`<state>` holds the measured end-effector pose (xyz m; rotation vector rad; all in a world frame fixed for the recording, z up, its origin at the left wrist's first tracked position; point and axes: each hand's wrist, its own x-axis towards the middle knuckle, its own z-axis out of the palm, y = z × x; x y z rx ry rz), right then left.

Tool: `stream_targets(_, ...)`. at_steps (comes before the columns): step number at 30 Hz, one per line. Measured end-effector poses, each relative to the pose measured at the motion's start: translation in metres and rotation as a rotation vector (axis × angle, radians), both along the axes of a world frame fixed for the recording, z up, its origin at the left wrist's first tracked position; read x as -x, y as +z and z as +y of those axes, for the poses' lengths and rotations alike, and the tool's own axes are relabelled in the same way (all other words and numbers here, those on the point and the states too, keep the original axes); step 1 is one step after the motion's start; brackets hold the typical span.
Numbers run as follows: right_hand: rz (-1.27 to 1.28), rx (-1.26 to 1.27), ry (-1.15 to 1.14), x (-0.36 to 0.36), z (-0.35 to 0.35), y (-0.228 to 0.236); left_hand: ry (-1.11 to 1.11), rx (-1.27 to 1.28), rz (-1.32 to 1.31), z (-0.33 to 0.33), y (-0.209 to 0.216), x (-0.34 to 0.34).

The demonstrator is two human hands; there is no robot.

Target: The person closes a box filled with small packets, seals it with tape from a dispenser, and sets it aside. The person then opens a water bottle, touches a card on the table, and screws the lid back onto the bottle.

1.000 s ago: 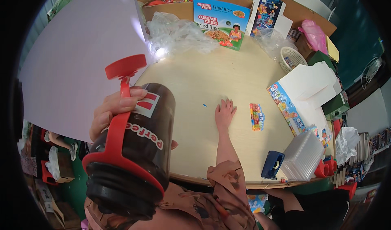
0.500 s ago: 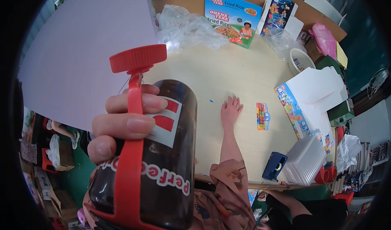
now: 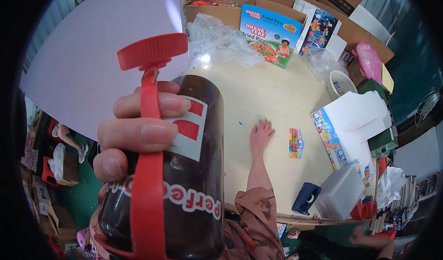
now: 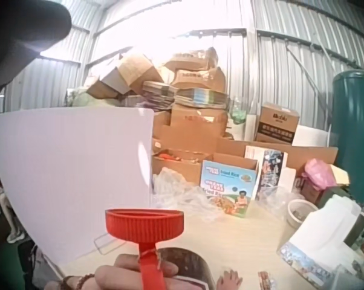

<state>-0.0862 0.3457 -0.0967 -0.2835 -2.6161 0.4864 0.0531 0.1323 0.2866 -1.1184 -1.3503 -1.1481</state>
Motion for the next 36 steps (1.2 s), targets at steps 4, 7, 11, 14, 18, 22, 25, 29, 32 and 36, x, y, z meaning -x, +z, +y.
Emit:
stream_targets(4,-0.017,0.003,0.018,0.000,-0.003,0.005,-0.012,-0.239,0.162,0.016,0.014,0.008)
stream_targets(7,-0.011,-0.001,0.017,0.000,-0.003,0.006,-0.036,-0.378,0.246,0.022,0.019,0.013)
stream_targets(11,-0.009,-0.004,0.007,-0.002,-0.001,0.003,-0.036,-0.413,0.268,0.022,0.028,0.015)
stream_targets(14,0.001,-0.018,0.017,-0.001,-0.001,0.001,-0.012,-0.429,0.303,0.021,0.037,0.015)
stream_targets(18,0.006,-0.014,0.015,-0.001,-0.002,0.000,-0.015,-0.371,0.338,0.014,0.043,0.017)
stream_targets(22,0.007,-0.012,0.015,-0.001,-0.002,0.002,-0.015,-0.325,0.362,0.008,0.047,0.017)
stream_targets(25,0.003,-0.004,0.015,-0.001,-0.001,0.002,-0.018,-0.300,0.380,0.005,0.051,0.018)
stream_targets(29,0.012,0.009,0.021,-0.002,-0.001,0.002,-0.022,-0.276,0.405,0.000,0.056,0.018)
stream_targets(32,0.003,-0.001,0.019,-0.002,-0.002,0.003,-0.020,-0.265,0.418,-0.003,0.059,0.017)
stream_targets(36,0.001,-0.011,0.028,-0.003,-0.003,0.005,-0.015,-0.253,0.430,-0.007,0.062,0.017)
